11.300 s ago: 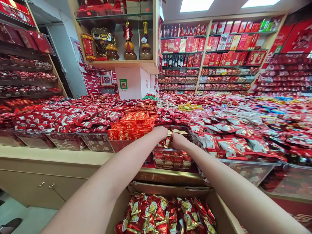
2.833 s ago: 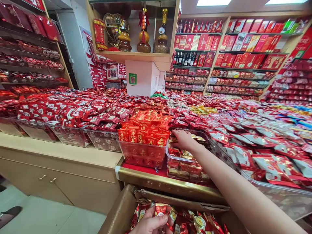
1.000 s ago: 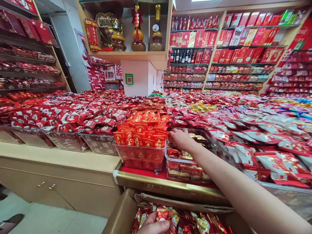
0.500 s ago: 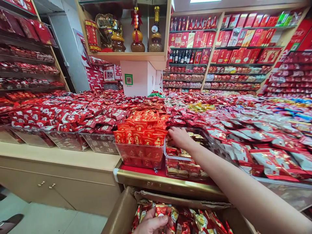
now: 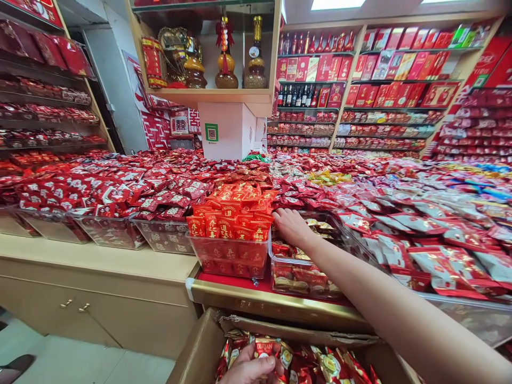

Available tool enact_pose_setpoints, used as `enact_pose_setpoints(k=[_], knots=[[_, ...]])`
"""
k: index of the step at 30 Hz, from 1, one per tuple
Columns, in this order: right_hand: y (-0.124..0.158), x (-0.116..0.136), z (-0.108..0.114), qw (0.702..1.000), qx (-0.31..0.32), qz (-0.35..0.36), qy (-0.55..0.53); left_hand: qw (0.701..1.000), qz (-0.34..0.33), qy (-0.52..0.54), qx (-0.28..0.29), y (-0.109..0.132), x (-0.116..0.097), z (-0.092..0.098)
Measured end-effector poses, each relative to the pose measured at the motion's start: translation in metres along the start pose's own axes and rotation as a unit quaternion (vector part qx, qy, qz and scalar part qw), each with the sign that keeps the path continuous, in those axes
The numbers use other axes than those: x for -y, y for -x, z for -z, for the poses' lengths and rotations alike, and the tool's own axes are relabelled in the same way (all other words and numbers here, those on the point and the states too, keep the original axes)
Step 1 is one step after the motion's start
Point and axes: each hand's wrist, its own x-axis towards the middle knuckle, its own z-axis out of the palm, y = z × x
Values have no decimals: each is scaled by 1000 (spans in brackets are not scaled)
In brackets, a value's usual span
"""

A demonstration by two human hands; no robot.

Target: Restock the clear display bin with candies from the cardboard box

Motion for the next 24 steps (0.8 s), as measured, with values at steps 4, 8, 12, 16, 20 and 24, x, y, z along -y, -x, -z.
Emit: enact_pose_setpoints(k=[4, 8, 12, 16, 20, 24], knots=[[1, 0, 0, 1000, -7, 9, -3, 1000, 0, -7, 1, 0, 0, 1], [0, -2, -2, 1000, 15, -1, -16, 1000, -7, 4, 2, -1, 2, 3], [1, -2, -2, 999, 19, 1, -37, 1000, -13, 11, 3, -2, 4, 6], [6, -2, 1, 998, 7, 13, -57, 1000, -2, 5, 10, -1, 3, 5], [10, -3, 2, 998, 13, -5, -61, 1000, 6, 8, 2, 2, 0, 1], [8, -5, 0, 997, 21, -32, -70, 1000, 10, -1, 0, 1, 1, 1]])
